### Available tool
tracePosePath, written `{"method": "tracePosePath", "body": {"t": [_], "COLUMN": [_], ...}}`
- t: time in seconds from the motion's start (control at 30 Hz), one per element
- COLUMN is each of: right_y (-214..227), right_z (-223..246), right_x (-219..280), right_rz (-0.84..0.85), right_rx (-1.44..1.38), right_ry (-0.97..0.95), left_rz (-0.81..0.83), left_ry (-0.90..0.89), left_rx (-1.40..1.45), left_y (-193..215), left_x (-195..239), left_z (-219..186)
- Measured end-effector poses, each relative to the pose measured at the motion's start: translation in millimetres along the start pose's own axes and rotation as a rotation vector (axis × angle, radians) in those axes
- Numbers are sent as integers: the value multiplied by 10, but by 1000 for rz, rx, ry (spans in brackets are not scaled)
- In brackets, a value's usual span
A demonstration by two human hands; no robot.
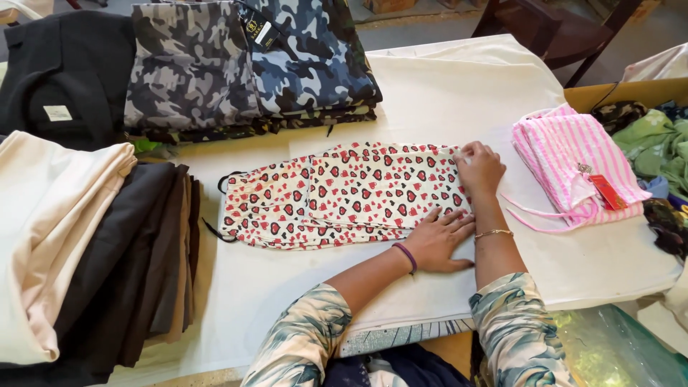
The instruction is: The person folds a white garment with red hearts, then a yellow garment, smoothing and aligning edges before stacking them on a table. The person then unfolds the yellow garment and begins refolding it.
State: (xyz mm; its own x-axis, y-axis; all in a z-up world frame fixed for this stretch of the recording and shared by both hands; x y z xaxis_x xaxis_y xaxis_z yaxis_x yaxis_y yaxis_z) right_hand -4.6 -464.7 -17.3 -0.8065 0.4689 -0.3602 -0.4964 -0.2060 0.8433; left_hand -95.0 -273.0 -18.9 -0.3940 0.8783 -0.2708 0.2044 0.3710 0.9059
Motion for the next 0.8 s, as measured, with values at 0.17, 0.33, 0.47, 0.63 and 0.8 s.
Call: {"method": "tracePosePath", "body": {"t": [0.17, 0.33, 0.47, 0.63, 0.8], "right_y": [222, -238, -203, -186, 43], "right_z": [785, 1646, 1788, 830, 460], "right_x": [221, 733, 798, 382, 315], "right_rz": [-184, 376, 528, 518, 435], "right_rx": [-130, -736, 128, 227, 248], "right_ry": [353, 290, 602, 241, -29], "left_rz": [-44, -398, -197, -46, -133], "left_ry": [392, 648, 702, 832, 948], "left_rx": [428, 255, -151, -205, -258], "left_y": [399, 636, 861, 1004, 870], "left_x": [-22, 457, 784, 982, 1211], "left_z": [627, 1805, 1911, 2031, 2466]}}
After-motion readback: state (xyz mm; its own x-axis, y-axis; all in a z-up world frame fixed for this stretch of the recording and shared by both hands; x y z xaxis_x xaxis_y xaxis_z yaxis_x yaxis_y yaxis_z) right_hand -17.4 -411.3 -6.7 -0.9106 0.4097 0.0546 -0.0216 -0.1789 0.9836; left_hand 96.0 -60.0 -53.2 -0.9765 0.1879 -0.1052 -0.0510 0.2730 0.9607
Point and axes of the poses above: each hand's wrist, its own x-axis away from the middle knuckle, its own y-axis out of the back of the hand, z = x × y, the point moved 5 cm from there along -x, towards the middle knuckle, and after that the axes turned 9 degrees about y, right-handed, at the moved point
